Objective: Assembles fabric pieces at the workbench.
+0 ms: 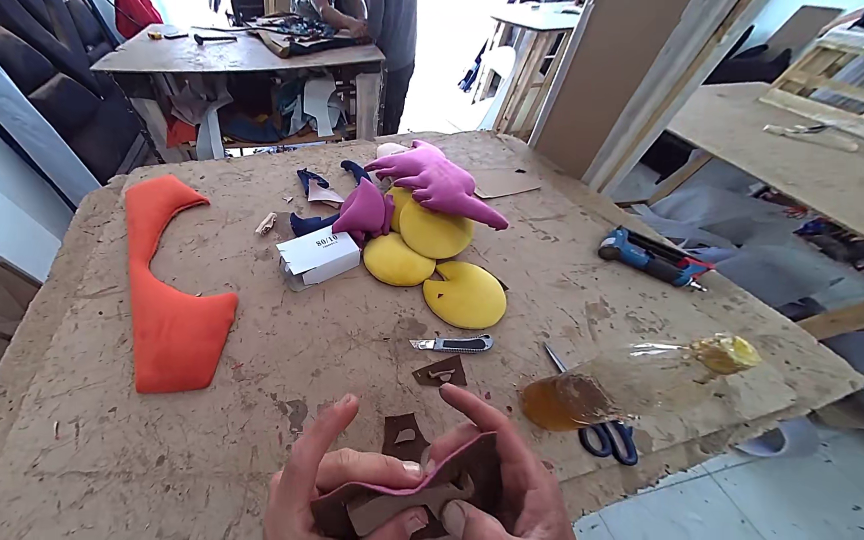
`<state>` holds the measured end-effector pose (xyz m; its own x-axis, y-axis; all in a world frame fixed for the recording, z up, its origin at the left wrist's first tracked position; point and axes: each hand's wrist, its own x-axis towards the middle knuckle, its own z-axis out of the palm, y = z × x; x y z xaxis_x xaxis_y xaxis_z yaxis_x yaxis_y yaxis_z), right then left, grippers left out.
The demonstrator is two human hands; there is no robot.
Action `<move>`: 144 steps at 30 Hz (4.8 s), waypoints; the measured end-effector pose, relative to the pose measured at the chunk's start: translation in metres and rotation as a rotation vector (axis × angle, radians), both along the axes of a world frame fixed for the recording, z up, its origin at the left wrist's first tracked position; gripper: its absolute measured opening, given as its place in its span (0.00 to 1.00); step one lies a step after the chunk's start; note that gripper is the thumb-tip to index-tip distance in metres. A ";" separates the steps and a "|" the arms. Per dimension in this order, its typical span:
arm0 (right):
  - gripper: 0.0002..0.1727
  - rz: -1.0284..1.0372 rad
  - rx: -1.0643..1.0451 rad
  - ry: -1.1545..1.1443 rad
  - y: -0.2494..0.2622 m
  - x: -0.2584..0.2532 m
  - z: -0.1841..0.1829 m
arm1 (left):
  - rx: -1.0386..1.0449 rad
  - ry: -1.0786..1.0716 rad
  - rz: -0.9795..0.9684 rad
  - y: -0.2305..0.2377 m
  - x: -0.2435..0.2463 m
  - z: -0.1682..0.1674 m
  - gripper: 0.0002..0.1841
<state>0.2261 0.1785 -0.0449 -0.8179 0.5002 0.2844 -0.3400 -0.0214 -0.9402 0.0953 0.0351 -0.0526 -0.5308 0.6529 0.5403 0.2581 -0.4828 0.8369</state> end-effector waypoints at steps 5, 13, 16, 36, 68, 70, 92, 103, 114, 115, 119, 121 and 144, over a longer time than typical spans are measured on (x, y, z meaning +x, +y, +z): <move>0.53 0.014 0.164 0.030 0.002 0.001 0.003 | 0.030 -0.132 -0.021 0.002 0.002 0.001 0.48; 0.54 -0.025 0.249 0.045 0.007 0.006 0.008 | 0.020 -0.184 -0.071 0.006 0.004 0.004 0.48; 0.53 -0.026 0.265 0.029 0.012 0.007 0.008 | -0.057 -0.113 -0.051 0.003 -0.001 0.010 0.50; 0.49 0.101 0.387 0.007 0.035 0.000 0.015 | -0.089 -0.088 -0.054 0.004 -0.009 0.013 0.41; 0.39 0.125 0.340 -0.039 0.034 0.009 0.006 | -0.086 0.053 -0.022 0.002 -0.020 -0.002 0.38; 0.40 0.088 0.328 -0.052 0.033 0.009 0.003 | -0.079 0.094 0.015 0.004 -0.018 -0.004 0.38; 0.24 -0.445 0.145 -0.273 0.058 0.065 -0.049 | -0.253 0.046 0.136 -0.020 -0.032 -0.051 0.37; 0.50 -1.057 0.535 -0.340 0.154 0.126 -0.019 | -0.914 0.362 0.244 -0.059 -0.095 -0.185 0.32; 0.48 -1.072 0.309 -0.495 0.163 0.066 -0.134 | -0.697 0.470 0.633 -0.050 -0.056 -0.128 0.28; 0.50 -1.022 0.355 -0.486 0.157 0.064 -0.124 | -0.634 0.403 0.532 -0.038 -0.047 -0.112 0.29; 0.54 -0.710 0.432 -0.488 0.094 0.040 -0.073 | -0.481 0.226 0.102 0.043 -0.005 -0.042 0.52; 0.50 -0.494 0.447 -0.403 0.057 0.026 -0.055 | -0.451 0.265 0.034 0.075 0.004 -0.020 0.61; 0.22 -0.404 -0.008 0.680 0.027 -0.006 0.076 | 0.051 1.760 0.704 0.049 -0.097 0.179 0.29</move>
<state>0.2198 0.2059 0.0314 -0.2209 0.7256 0.6517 -0.8228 0.2201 -0.5239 -0.0022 0.0846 0.1260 0.4433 0.5613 0.6989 0.8186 0.0642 -0.5708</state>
